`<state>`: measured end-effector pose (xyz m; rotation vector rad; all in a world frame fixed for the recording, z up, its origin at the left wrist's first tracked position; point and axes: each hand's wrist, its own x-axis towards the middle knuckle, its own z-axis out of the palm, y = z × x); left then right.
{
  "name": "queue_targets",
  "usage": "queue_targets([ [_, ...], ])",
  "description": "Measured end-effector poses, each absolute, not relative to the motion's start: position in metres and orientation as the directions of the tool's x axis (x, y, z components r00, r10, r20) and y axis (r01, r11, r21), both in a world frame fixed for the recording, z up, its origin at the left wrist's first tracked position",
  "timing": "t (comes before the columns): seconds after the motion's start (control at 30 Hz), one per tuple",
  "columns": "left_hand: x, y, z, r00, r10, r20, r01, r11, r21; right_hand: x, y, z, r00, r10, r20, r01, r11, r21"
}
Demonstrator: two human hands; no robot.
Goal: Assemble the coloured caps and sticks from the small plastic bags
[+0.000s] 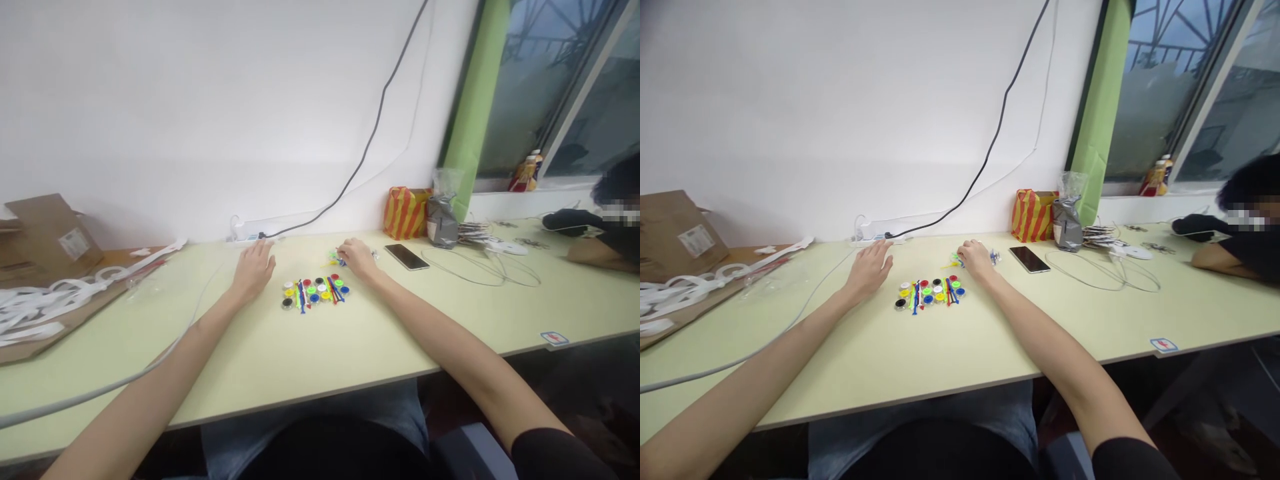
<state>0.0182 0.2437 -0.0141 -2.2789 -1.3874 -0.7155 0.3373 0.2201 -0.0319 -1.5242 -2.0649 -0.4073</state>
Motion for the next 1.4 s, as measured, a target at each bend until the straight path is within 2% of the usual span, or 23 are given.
queue_targets([
  [0.13, 0.039, 0.225, -0.006, 0.455, 0.605, 0.653, 0.839, -0.538, -0.086, 0.337, 0.220, -0.035, -0.216, 0.850, 0.481, 0.958, 0.280, -0.065],
  [0.27, 0.051, 0.212, -0.002, 0.523, 0.520, 0.676, 0.773, -0.624, -0.118, 0.340, 0.221, -0.039, -0.200, 0.871, 0.449, 0.959, 0.269, -0.094],
  [0.6, 0.065, 0.174, 0.009, 0.532, 0.393, 0.750, 0.688, -0.716, -0.113, 0.341, 0.221, -0.027, -0.125, 0.833, 0.539, 0.894, 0.330, -0.303],
  [0.67, 0.067, 0.165, 0.008, 0.561, 0.381, 0.735, 0.662, -0.739, -0.123, 0.340, 0.222, -0.020, -0.048, 0.823, 0.566, 0.813, 0.361, -0.457],
  [0.73, 0.069, 0.159, 0.005, 0.577, 0.375, 0.726, 0.638, -0.761, -0.115, 0.339, 0.219, -0.013, 0.051, 0.833, 0.552, 0.639, 0.397, -0.659],
  [0.8, 0.072, 0.156, 0.001, 0.573, 0.385, 0.723, 0.610, -0.790, -0.063, 0.335, 0.211, -0.006, 0.047, 0.861, 0.507, 0.459, 0.432, -0.777],
  [0.97, 0.087, 0.148, -0.004, 0.565, 0.453, 0.690, 0.536, -0.837, 0.110, 0.314, 0.172, 0.000, -0.184, 0.855, 0.485, 0.253, 0.518, -0.817],
  [1.1, 0.093, 0.140, -0.003, 0.556, 0.489, 0.672, 0.554, -0.821, 0.140, 0.290, 0.143, -0.002, -0.180, 0.863, 0.472, 0.092, 0.493, -0.865],
  [1.27, 0.089, 0.143, -0.004, 0.493, 0.487, 0.721, 0.578, -0.803, 0.148, 0.278, 0.126, -0.005, -0.233, 0.869, 0.436, -0.075, 0.431, -0.899],
  [1.4, 0.090, 0.144, -0.005, 0.503, 0.466, 0.728, 0.561, -0.817, 0.135, 0.279, 0.122, -0.006, -0.166, 0.888, 0.429, -0.187, 0.399, -0.898],
])
